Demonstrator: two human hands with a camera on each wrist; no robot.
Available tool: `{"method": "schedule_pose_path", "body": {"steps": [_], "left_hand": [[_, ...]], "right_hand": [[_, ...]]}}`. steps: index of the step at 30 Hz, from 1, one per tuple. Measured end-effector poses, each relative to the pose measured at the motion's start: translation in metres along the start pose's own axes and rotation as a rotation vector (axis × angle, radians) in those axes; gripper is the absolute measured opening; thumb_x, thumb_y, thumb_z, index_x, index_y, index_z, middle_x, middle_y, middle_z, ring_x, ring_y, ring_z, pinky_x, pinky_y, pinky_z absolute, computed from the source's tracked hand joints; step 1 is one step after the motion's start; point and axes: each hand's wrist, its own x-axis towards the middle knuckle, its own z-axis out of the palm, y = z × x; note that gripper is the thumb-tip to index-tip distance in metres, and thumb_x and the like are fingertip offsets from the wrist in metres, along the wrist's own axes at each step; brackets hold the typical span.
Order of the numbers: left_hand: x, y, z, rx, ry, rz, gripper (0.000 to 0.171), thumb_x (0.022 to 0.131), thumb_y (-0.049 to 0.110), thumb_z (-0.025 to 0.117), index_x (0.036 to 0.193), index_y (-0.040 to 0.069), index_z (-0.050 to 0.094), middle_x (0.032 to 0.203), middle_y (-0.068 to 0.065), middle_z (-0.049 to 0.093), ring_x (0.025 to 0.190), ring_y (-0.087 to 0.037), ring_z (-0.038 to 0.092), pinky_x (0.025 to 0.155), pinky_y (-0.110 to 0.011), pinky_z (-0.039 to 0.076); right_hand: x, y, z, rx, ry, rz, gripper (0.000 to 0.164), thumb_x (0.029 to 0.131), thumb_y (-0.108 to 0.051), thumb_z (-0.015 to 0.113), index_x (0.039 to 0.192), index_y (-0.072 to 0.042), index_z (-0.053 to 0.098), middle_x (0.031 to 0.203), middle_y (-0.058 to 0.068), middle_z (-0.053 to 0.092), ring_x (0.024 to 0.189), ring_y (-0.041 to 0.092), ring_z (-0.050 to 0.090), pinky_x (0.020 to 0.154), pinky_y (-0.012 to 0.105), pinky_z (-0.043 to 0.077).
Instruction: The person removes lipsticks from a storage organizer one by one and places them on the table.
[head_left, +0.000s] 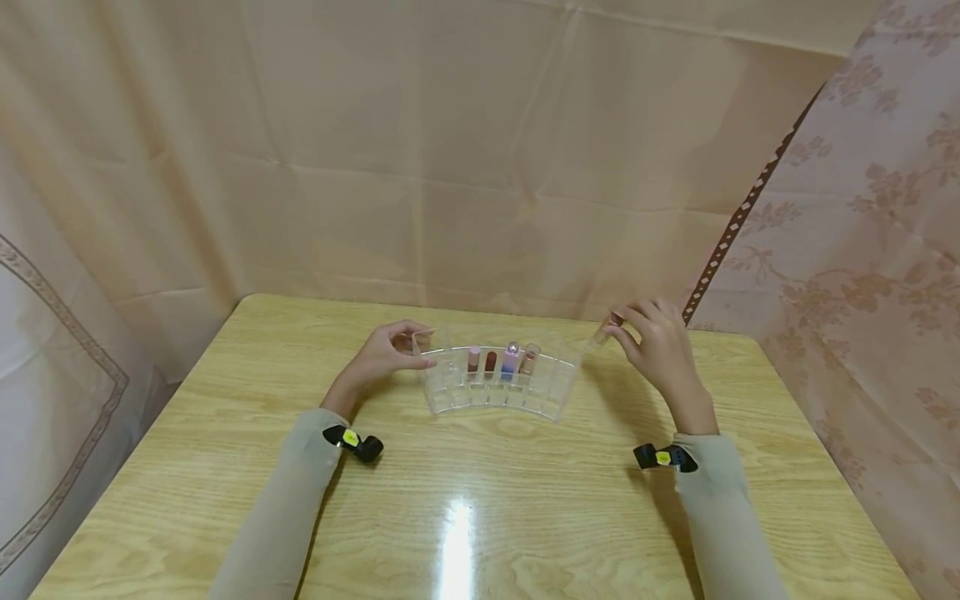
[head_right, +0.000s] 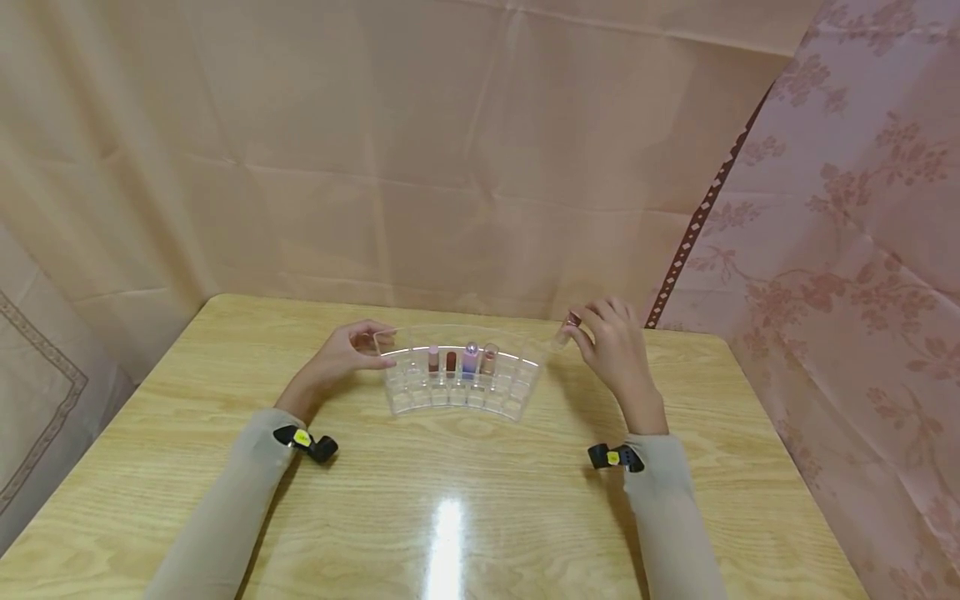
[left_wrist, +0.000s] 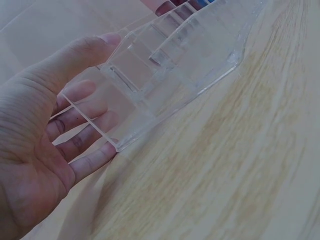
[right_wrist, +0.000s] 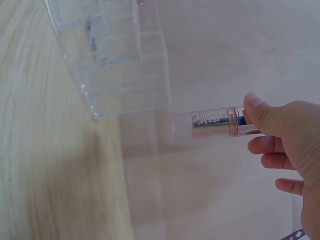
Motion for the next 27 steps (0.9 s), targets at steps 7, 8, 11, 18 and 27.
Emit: {"method": "schedule_pose_path", "body": {"steps": [7, 8, 11, 18, 27], "left_hand": [[0.002, -0.005, 0.001, -0.011, 0.017, 0.020, 0.058, 0.081, 0.015, 0.087, 0.132, 0.003, 0.064, 0.124, -0.019, 0.067, 0.098, -0.023, 0.060, 0.085, -0.030, 0.049], [0.004, -0.009, 0.001, -0.010, 0.019, 0.023, 0.057, 0.081, 0.016, 0.088, 0.132, 0.005, 0.065, 0.124, -0.017, 0.067, 0.099, -0.023, 0.060, 0.085, -0.030, 0.049], [0.004, -0.008, 0.001, -0.010, 0.020, 0.023, 0.057, 0.080, 0.017, 0.088, 0.131, 0.005, 0.065, 0.125, -0.017, 0.068, 0.099, -0.023, 0.061, 0.085, -0.030, 0.049], [0.003, -0.007, 0.000, 0.003, 0.025, 0.019, 0.057, 0.080, 0.017, 0.088, 0.131, 0.005, 0.065, 0.126, -0.016, 0.068, 0.102, -0.026, 0.062, 0.087, -0.033, 0.050], [0.003, -0.008, 0.000, -0.009, 0.021, 0.025, 0.057, 0.080, 0.017, 0.088, 0.131, 0.005, 0.065, 0.125, -0.017, 0.067, 0.102, -0.028, 0.062, 0.087, -0.033, 0.050]], "right_hand": [[-0.004, 0.006, 0.007, -0.022, -0.030, 0.017, 0.034, 0.078, -0.017, 0.086, 0.102, 0.005, 0.076, 0.087, 0.019, 0.067, 0.084, 0.038, 0.053, 0.079, 0.054, 0.042], [-0.005, 0.007, 0.008, -0.024, -0.031, 0.020, 0.034, 0.078, -0.016, 0.086, 0.102, 0.005, 0.076, 0.087, 0.019, 0.067, 0.084, 0.038, 0.053, 0.079, 0.054, 0.042], [-0.007, 0.008, 0.010, -0.025, -0.041, 0.033, 0.034, 0.077, -0.015, 0.086, 0.103, 0.005, 0.076, 0.087, 0.019, 0.068, 0.084, 0.037, 0.053, 0.078, 0.053, 0.042], [-0.010, 0.009, 0.013, -0.034, -0.073, 0.055, 0.033, 0.078, -0.016, 0.085, 0.104, 0.003, 0.076, 0.087, 0.018, 0.069, 0.084, 0.035, 0.052, 0.076, 0.050, 0.040], [-0.015, 0.012, 0.019, -0.057, -0.116, 0.083, 0.033, 0.079, -0.019, 0.085, 0.104, 0.001, 0.076, 0.089, 0.017, 0.069, 0.087, 0.036, 0.054, 0.079, 0.053, 0.042]]}}
